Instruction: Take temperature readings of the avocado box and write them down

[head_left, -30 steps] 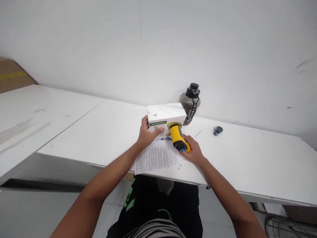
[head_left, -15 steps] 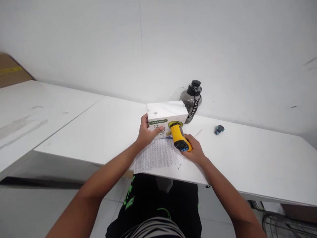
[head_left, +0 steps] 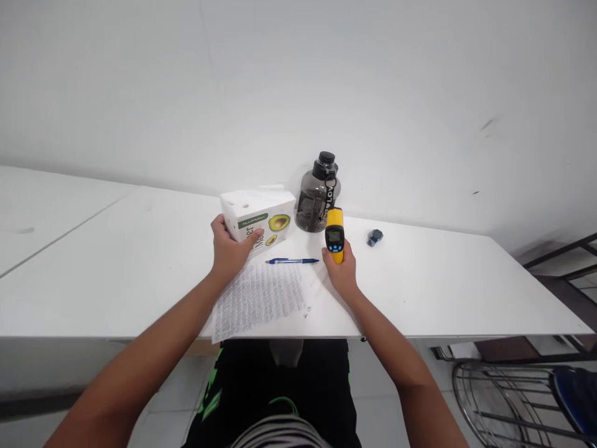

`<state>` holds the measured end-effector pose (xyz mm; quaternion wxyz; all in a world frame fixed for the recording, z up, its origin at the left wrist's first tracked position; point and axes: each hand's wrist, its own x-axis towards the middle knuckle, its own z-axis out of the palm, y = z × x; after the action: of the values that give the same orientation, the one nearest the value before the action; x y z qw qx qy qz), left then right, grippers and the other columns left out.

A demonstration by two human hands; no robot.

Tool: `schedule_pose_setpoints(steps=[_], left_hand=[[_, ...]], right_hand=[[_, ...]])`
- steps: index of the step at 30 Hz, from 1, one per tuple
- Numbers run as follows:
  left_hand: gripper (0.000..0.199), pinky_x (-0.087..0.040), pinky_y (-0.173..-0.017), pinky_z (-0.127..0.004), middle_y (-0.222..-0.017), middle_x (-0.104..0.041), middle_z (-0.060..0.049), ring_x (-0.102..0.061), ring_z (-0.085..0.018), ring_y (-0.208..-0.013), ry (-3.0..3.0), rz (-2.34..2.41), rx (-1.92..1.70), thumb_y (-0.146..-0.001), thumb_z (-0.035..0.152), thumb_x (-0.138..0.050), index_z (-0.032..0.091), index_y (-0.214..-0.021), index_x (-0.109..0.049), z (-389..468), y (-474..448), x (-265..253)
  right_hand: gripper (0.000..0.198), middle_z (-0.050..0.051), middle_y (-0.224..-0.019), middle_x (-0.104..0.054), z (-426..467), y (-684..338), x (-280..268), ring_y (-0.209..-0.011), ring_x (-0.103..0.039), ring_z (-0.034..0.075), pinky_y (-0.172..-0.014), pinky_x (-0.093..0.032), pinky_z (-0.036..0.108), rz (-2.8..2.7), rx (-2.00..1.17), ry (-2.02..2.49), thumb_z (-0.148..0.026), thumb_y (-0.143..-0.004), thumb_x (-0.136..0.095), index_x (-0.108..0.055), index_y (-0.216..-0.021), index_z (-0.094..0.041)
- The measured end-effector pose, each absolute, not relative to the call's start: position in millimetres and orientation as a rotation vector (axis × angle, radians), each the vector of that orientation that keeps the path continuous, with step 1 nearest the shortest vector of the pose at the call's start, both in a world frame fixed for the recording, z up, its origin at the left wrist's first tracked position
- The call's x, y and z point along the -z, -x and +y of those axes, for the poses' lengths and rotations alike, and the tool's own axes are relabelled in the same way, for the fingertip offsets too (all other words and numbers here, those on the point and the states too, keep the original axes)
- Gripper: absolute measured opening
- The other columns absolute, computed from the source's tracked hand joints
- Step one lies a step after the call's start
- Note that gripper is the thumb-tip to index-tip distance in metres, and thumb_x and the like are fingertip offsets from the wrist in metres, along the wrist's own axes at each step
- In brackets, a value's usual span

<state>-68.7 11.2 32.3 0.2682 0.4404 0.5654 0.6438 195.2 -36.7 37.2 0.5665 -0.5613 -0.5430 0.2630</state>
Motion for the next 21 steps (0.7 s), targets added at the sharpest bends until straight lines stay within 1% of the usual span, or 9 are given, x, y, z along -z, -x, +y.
schedule_pose_setpoints(steps=[2, 8, 21], left_hand=[[0.085, -0.061, -0.105, -0.053, -0.132, -0.060, -0.013, -0.069, -0.032, -0.124, -1.205, 1.534, -1.718, -0.063, 0.036, -0.095, 0.025, -0.130, -0.044, 11.9, 68.5, -31.5], [0.081, -0.062, -0.105, -0.052, -0.132, -0.059, -0.013, -0.069, -0.030, -0.122, -1.228, 1.495, -1.730, -0.066, 0.035, -0.093, 0.025, -0.126, -0.040, 11.0, 66.0, -29.2], [0.080, -0.064, -0.102, -0.048, -0.128, -0.061, -0.011, -0.070, -0.027, -0.119, -1.254, 1.460, -1.793, -0.065, 0.041, -0.097, 0.028, -0.122, -0.041, 13.5, 68.4, -19.4]], right_hand=[[0.043, 0.004, -0.093, -0.068, -35.7, -196.2, -40.8, -0.083, -0.061, 0.024, -0.081, -0.054, 0.042, -1.218, -0.643, 1.340, -0.051, -0.079, -0.068, -0.065, -0.111, -0.022], [0.049, 0.003, -0.097, -0.066, -31.8, -199.7, -40.3, -0.087, -0.059, 0.023, -0.084, -0.051, 0.041, -1.111, -0.673, 1.345, -0.058, -0.078, -0.070, -0.063, -0.112, -0.023], [0.042, 0.002, -0.095, -0.066, -30.2, -203.1, -38.5, -0.087, -0.060, 0.023, -0.082, -0.052, 0.040, -1.103, -0.666, 1.280, -0.052, -0.081, -0.075, -0.064, -0.110, -0.024]])
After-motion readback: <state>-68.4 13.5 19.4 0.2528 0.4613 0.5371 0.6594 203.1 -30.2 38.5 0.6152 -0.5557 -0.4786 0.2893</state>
